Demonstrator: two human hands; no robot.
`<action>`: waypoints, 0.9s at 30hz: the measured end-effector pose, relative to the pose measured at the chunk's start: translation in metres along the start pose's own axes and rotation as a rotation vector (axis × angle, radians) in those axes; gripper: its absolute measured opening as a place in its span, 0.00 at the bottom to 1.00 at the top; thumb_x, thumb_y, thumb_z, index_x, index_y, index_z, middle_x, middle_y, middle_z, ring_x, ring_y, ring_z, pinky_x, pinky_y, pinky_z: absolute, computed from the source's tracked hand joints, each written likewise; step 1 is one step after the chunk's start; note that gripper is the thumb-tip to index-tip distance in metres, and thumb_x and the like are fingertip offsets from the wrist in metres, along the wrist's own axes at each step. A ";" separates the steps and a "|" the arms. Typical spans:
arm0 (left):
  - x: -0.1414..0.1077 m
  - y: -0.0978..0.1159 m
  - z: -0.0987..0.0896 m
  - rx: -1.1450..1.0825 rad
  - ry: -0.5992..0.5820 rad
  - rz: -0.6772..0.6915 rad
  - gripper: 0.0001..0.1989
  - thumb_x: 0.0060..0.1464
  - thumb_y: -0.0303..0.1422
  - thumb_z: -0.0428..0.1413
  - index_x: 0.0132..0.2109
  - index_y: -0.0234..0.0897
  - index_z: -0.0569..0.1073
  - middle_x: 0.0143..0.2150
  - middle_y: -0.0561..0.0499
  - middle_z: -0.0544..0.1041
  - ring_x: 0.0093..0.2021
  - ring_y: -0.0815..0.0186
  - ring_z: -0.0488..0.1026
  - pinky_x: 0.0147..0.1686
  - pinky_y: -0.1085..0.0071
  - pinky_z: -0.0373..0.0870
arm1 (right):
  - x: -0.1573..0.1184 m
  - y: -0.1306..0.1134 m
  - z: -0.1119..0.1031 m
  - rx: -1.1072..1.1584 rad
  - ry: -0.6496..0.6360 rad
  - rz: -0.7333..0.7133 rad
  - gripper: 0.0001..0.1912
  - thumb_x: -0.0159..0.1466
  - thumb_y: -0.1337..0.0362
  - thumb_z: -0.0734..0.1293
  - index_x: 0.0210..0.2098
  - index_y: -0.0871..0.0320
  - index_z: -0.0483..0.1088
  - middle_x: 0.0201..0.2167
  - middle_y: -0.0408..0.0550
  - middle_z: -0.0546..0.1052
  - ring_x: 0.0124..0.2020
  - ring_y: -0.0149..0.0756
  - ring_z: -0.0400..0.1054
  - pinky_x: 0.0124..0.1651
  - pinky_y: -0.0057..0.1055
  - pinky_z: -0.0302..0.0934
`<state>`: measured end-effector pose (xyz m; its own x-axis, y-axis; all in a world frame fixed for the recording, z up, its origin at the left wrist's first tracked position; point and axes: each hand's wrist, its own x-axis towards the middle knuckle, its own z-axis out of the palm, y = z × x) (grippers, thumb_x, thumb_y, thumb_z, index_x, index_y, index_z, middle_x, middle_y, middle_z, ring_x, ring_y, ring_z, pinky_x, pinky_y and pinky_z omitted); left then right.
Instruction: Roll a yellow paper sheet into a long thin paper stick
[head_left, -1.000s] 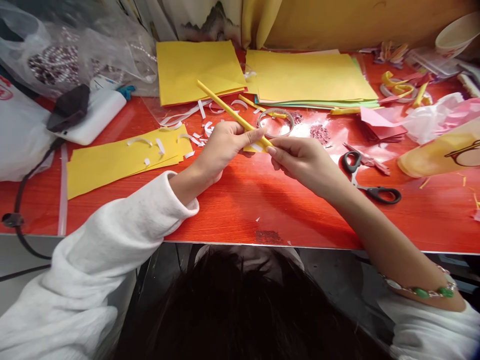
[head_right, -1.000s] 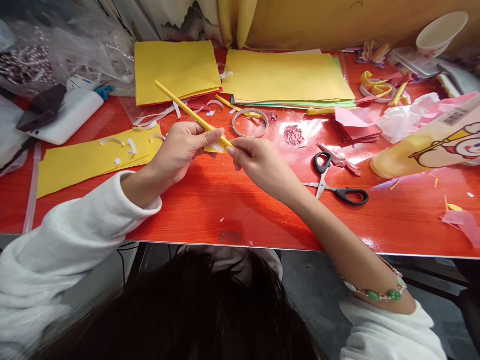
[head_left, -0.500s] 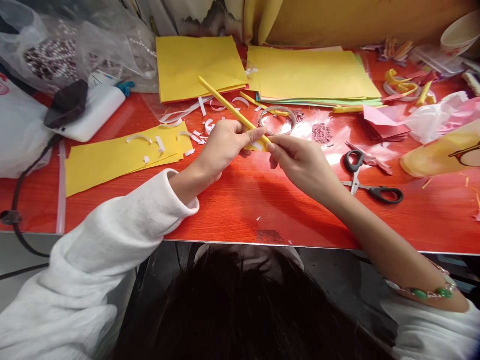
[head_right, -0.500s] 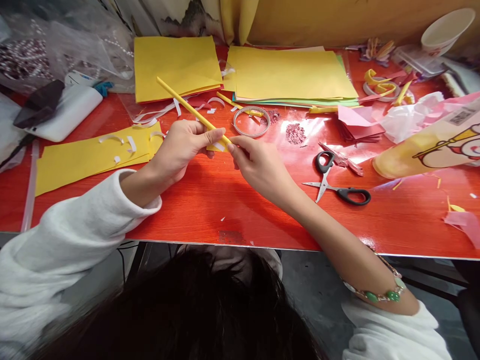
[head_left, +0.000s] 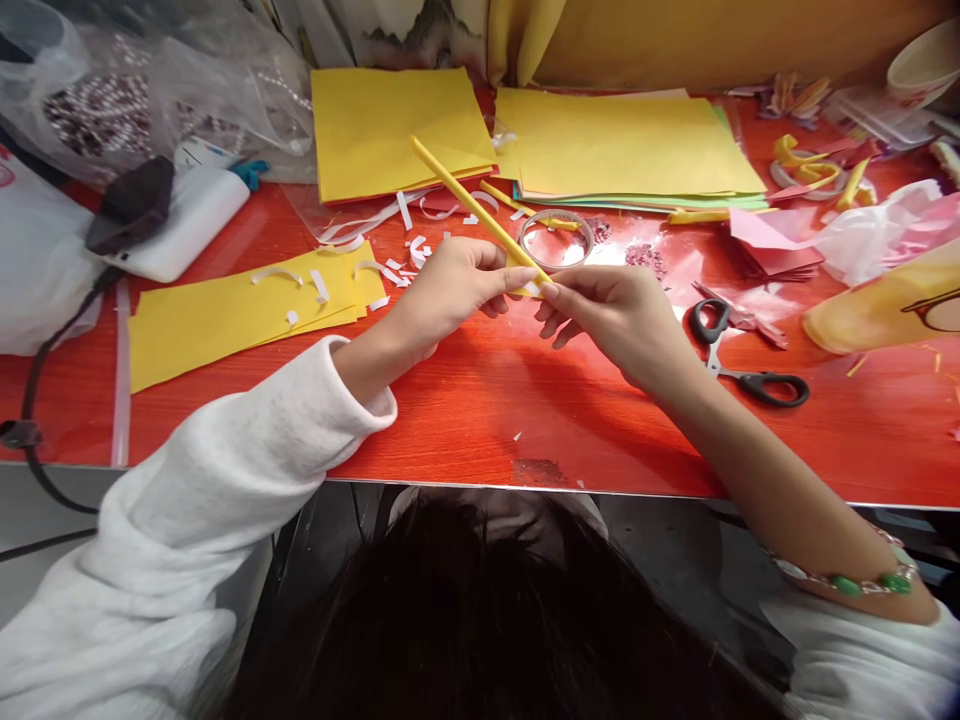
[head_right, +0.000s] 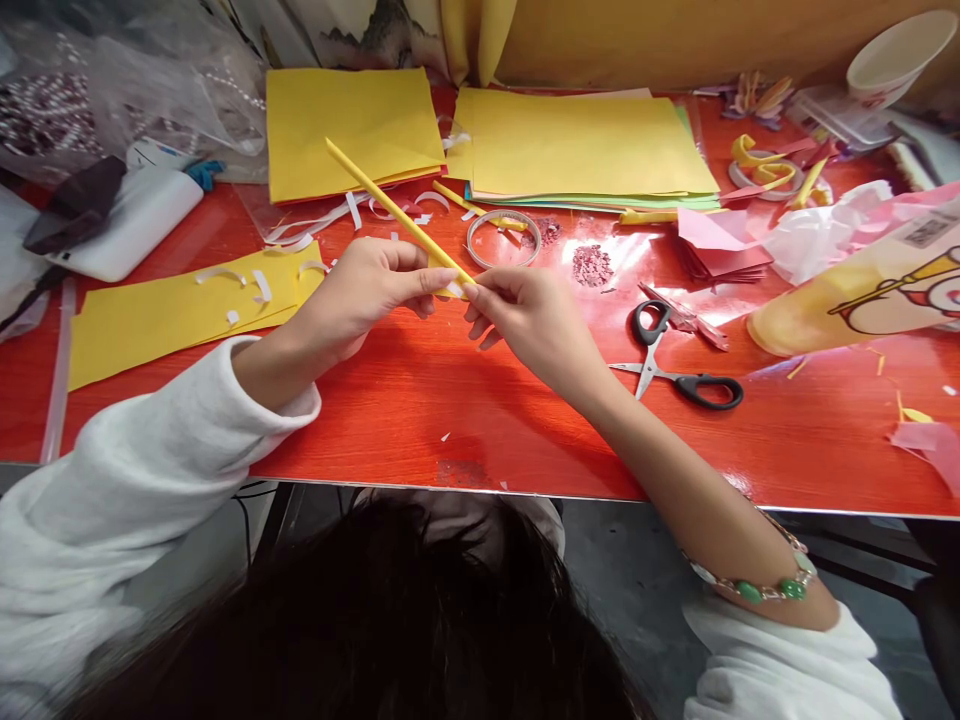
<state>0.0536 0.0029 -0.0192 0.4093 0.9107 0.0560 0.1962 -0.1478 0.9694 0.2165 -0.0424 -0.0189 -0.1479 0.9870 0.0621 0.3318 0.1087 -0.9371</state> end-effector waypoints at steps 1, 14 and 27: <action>0.000 0.001 -0.001 0.002 -0.009 0.001 0.07 0.51 0.31 0.58 0.29 0.29 0.73 0.24 0.53 0.71 0.23 0.78 0.67 0.25 0.79 0.64 | 0.000 0.000 0.000 0.029 0.002 0.009 0.14 0.59 0.54 0.66 0.28 0.61 0.72 0.24 0.45 0.72 0.23 0.25 0.68 0.26 0.23 0.66; 0.000 0.009 -0.005 0.044 -0.051 -0.041 0.04 0.51 0.26 0.56 0.30 0.30 0.72 0.26 0.53 0.73 0.24 0.77 0.67 0.28 0.77 0.66 | 0.002 -0.001 -0.002 0.166 0.069 0.085 0.07 0.57 0.63 0.68 0.28 0.61 0.73 0.23 0.44 0.73 0.23 0.26 0.69 0.30 0.25 0.68; -0.011 0.003 -0.001 0.782 0.130 0.489 0.08 0.59 0.37 0.48 0.36 0.40 0.69 0.40 0.46 0.69 0.44 0.62 0.65 0.48 0.66 0.61 | 0.002 0.000 -0.002 0.390 0.029 0.153 0.06 0.58 0.66 0.67 0.27 0.63 0.70 0.23 0.45 0.72 0.23 0.26 0.69 0.31 0.25 0.69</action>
<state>0.0489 -0.0071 -0.0164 0.5115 0.7075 0.4877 0.5922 -0.7015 0.3965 0.2182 -0.0403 -0.0179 -0.0960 0.9919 -0.0832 -0.0306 -0.0865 -0.9958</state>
